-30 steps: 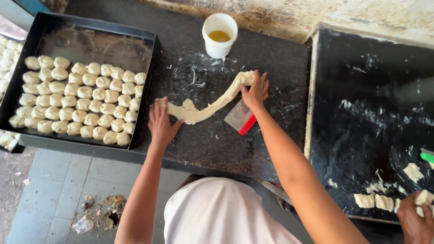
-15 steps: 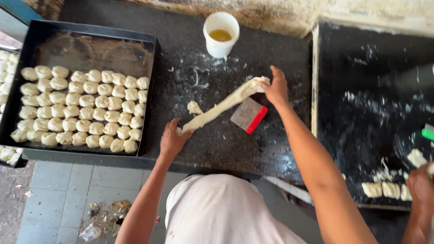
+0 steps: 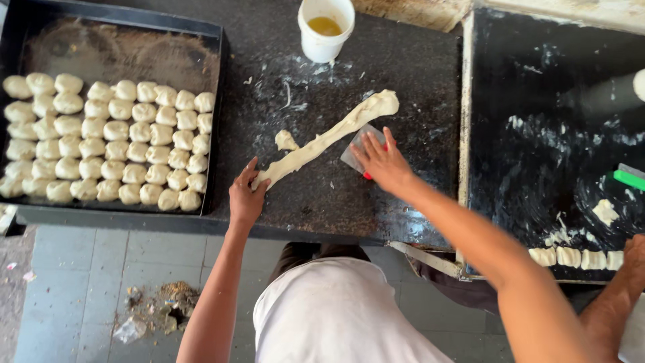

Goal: The person divides dough using a scraper, then stretches and rolls small portions into round pieces and places them into a black tray.

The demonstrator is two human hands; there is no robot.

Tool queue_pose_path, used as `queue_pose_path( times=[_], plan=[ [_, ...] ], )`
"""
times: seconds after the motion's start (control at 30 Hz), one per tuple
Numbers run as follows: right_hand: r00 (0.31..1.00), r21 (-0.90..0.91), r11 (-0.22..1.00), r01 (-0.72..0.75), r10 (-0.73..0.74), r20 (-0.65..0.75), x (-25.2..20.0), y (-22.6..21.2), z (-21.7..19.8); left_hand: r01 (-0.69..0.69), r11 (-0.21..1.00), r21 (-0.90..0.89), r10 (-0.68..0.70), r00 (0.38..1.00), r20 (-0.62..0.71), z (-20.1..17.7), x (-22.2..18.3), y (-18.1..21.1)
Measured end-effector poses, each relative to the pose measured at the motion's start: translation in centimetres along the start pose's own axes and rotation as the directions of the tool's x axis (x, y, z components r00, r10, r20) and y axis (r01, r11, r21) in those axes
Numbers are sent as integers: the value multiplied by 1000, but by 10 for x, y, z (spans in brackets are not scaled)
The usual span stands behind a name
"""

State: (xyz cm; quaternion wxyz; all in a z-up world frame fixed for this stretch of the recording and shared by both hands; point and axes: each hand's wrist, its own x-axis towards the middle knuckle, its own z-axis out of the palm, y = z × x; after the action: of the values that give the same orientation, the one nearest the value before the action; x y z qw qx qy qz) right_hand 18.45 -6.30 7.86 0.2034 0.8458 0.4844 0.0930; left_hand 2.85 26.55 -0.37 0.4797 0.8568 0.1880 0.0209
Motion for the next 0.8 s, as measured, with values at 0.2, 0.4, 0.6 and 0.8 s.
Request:
queue_pose_path(
  times=[0.2, 0.4, 0.6, 0.8],
  plan=[
    [992, 523, 843, -125, 101, 74, 26, 12, -29, -200, 970, -139, 166, 960, -225, 3, -24, -2],
    [903, 921, 267, -282, 400, 160, 78, -96, -81, -63, 997, -36, 53, 970, -237, 6, -30, -4],
    [835, 871, 293, -394, 510, 206, 134, -124, -91, -77, 997, -30, 68, 972, -226, -1, -28, 12],
    [735, 850, 184, -494, 610, 295, 132, -93, -58, -388, 840, 379, 462, 878, -124, -24, -35, 38]
  ],
)
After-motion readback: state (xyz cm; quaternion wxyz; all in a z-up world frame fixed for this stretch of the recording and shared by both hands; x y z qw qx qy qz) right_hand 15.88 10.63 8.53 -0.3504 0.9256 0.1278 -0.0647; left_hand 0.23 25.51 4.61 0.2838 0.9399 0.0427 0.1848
